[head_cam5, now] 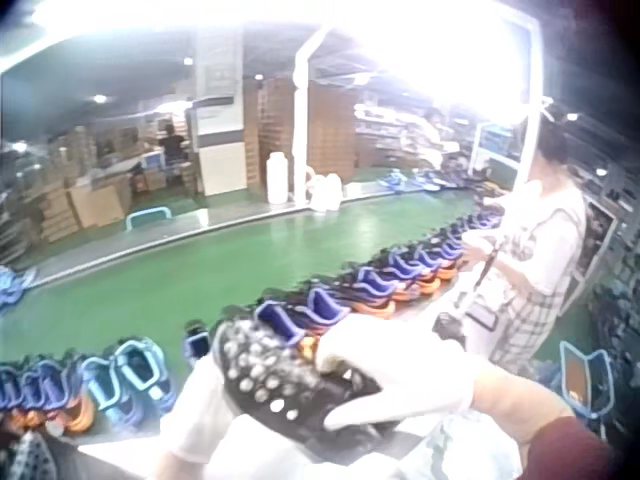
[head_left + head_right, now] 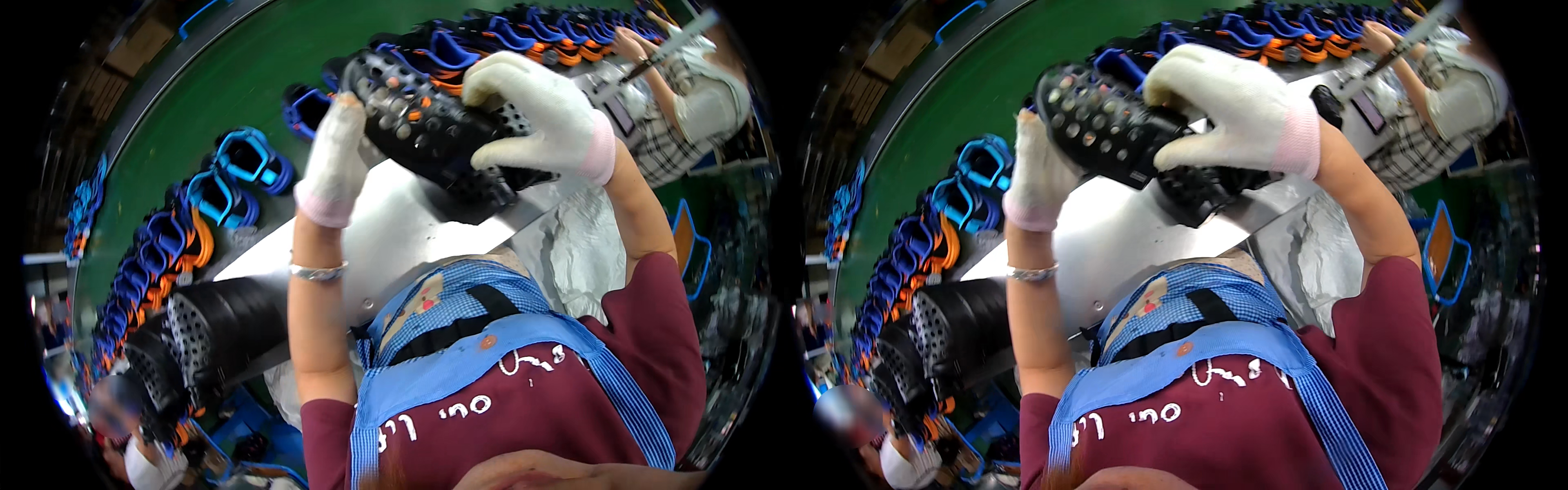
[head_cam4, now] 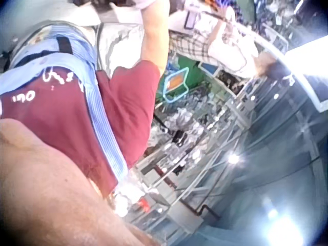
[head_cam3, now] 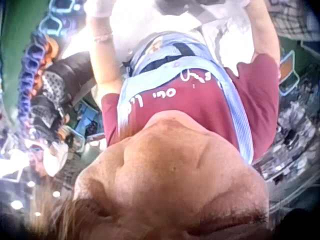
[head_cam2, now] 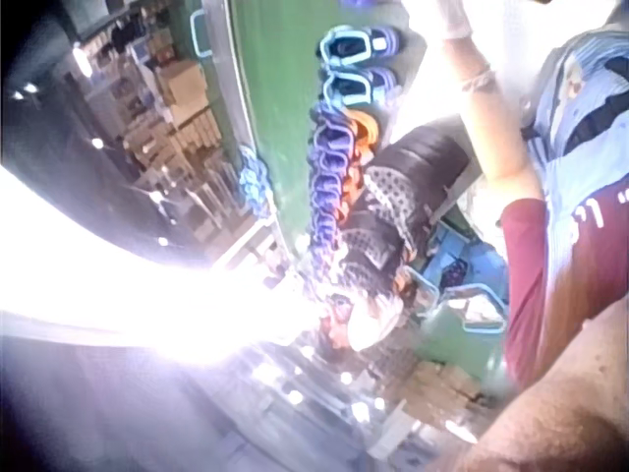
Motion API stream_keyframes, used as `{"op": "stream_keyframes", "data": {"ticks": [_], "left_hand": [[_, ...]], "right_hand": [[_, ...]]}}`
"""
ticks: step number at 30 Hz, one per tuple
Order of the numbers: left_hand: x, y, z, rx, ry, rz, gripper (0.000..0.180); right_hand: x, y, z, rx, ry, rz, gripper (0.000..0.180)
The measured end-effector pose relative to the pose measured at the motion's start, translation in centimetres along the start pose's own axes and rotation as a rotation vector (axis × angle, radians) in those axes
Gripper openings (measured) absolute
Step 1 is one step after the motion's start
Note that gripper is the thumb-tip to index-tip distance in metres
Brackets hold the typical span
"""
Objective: The person inserts black plastic shoe lasts into blue and orange athletic shoes on a factory assembly line. They handle the shoes and lasts one at a time, placing the lasts inside the shoes and arranging them in a row.
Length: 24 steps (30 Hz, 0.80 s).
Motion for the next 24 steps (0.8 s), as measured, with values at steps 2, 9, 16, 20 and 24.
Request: {"op": "stream_keyframes", "data": {"ticks": [2,9,16,20,24], "left_hand": [[-1.2,-0.9,-1.6,-0.071,-0.025,-0.088,0.058],[3.9,-2.9,-1.8,-0.264,-0.195,-0.526,0.033],[9.9,-3.5,0.6,-0.009,0.047,-0.516,0.044],[12.3,-4.3,0.6,-0.100,1.069,-0.352,0.049],[12.2,-3.7,3.2,-0.136,1.423,-0.122,0.038]], "right_hand": [[-2.1,2.0,1.7,-0.039,0.045,0.103,0.048],[-9.2,6.4,2.6,-0.132,-0.033,0.271,0.047],[-11.0,9.2,1.6,-0.154,-0.089,0.384,0.042],[-11.3,11.1,-1.7,-0.188,-0.291,0.464,0.039],[-12.9,14.7,-3.1,-0.208,-0.313,0.535,0.046]]}}
Point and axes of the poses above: each hand's wrist, its own y-axis towards the middle knuckle, its own x-axis out of the back of the hand, z = x × y, the point moved 5 cm from there along y, towards the middle knuckle, and after that the axes turned 7 degrees about -x, right-handed, at the moved point
